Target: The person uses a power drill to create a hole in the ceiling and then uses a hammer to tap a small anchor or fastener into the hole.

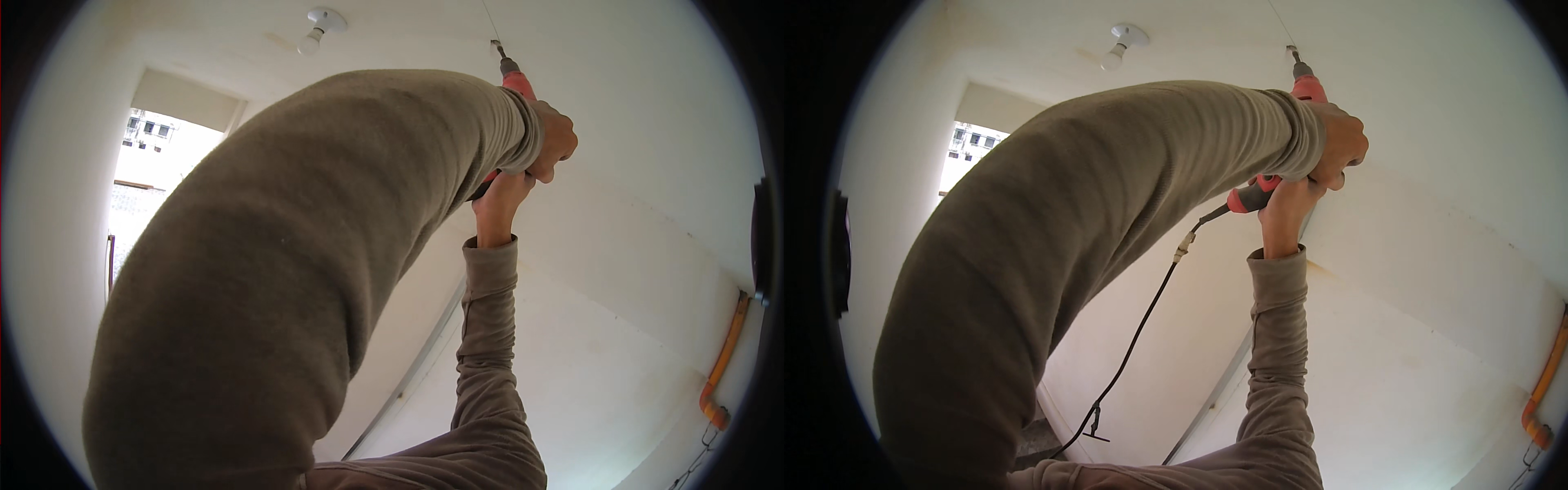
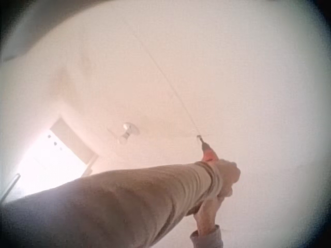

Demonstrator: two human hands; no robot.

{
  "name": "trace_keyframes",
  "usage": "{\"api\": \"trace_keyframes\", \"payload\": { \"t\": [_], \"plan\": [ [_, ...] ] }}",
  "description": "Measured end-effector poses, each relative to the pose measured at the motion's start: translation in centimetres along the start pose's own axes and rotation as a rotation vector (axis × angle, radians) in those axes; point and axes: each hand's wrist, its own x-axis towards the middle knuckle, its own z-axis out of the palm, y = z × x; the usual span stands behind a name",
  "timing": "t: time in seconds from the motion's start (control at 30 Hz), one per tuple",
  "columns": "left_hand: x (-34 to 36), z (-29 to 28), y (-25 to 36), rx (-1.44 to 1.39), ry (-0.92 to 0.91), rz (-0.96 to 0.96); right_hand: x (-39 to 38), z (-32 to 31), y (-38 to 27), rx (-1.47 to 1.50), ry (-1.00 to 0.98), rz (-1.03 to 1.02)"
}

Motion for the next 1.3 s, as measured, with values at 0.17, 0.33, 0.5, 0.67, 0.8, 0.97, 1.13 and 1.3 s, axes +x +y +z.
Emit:
{"api": "trace_keyframes", "payload": {
  "t": [0.17,0.33,0.5,0.67,0.8,0.97,1.13,1.3],
  "plan": [
    [0.3,0.4,-0.2,-0.021,0.011,-0.021,-0.1,0.3,-0.1,-0.015,0.027,0.016],
    [0.6,0.4,-0.5,0.086,-0.056,0.001,0.0,0.3,0.7,-0.012,0.063,0.000],
    [0.6,0.6,-0.4,-0.004,-0.009,-0.021,0.6,-1.0,0.5,-0.015,-0.017,0.022],
    [0.6,0.7,-0.8,0.039,-0.075,-0.106,1.3,-0.8,0.7,0.028,-0.050,0.053],
    [-2.4,2.7,-1.4,0.110,0.295,-0.025,1.4,-0.3,2.9,-0.010,-0.106,-0.190],
    [-12.2,5.9,4.2,-0.297,0.700,-0.234,2.7,-1.9,2.3,0.192,-0.081,0.071],
    [-41.1,16.5,19.6,-0.451,0.678,-0.932,1.4,0.4,0.8,0.060,-0.031,0.157],
    [-63.8,20.2,46.0,-0.567,0.028,-1.773,2.1,-0.6,0.7,0.092,-0.032,0.156]
  ]
}}
